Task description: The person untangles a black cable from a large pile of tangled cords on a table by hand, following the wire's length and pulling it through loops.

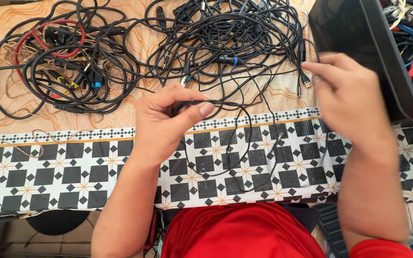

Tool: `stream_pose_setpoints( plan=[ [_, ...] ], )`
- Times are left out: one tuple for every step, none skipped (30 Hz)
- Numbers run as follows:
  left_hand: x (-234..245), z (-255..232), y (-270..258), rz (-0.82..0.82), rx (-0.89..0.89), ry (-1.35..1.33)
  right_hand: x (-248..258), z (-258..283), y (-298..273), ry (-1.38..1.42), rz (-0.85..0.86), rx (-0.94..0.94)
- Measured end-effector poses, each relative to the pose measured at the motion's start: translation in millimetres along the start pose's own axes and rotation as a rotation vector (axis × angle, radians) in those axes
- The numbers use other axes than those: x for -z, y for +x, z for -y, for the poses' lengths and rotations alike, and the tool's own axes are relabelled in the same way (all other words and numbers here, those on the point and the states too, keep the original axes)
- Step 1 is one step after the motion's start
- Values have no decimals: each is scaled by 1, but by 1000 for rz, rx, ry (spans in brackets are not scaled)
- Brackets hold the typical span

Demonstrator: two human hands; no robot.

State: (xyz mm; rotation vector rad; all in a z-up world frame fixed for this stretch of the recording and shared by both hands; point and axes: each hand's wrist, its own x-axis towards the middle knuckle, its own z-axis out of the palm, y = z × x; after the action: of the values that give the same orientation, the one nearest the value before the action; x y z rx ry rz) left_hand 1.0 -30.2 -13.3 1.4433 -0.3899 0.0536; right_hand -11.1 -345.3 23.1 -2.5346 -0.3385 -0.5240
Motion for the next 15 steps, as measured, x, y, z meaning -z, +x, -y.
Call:
stream_pose_setpoints(
  plan=[
    [1, 1, 2, -20, 20, -56, -1, 7, 1, -222, -57, 77],
    [3, 1, 3, -40, 43, -112, -4, 15, 0, -442, -110, 154],
    [6, 3, 4, -61, 65, -168, -5, 21, -1, -661, -162, 232],
    [8, 4, 4, -92, 65, -209, -3, 26, -2, -601, -158, 272],
    [12, 6, 5, -124, 65, -250, 0, 28, -3, -542, -155, 311],
    [15, 7, 4, -161, 63, -287, 0, 29, -3, -477, -150, 354],
    [18, 8, 4, -172, 78, -310, -1, 28, -2, -352, 68, 291],
    [20, 8, 6, -179, 90, -334, -3, 26, 2, -227, 283, 226],
    [21, 9, 7, -186, 102, -359, -4, 25, 3, -98, 495, 160],
    [22, 9, 9, -194, 126, -386, -5, 25, 1, -144, 598, 161],
    [22, 9, 11, -202, 150, -413, -7, 27, -3, -191, 701, 160],
    [22, 10, 11, -215, 173, -442, -8, 26, -5, -240, 805, 160],
    [22, 10, 11, -209, 179, -445, -10, 25, -5, -267, 798, 150],
    [22, 10, 11, -203, 184, -448, -12, 24, -5, -294, 790, 139],
    [22, 10, 11, -196, 190, -451, -15, 23, -5, -321, 781, 128]
  ],
)
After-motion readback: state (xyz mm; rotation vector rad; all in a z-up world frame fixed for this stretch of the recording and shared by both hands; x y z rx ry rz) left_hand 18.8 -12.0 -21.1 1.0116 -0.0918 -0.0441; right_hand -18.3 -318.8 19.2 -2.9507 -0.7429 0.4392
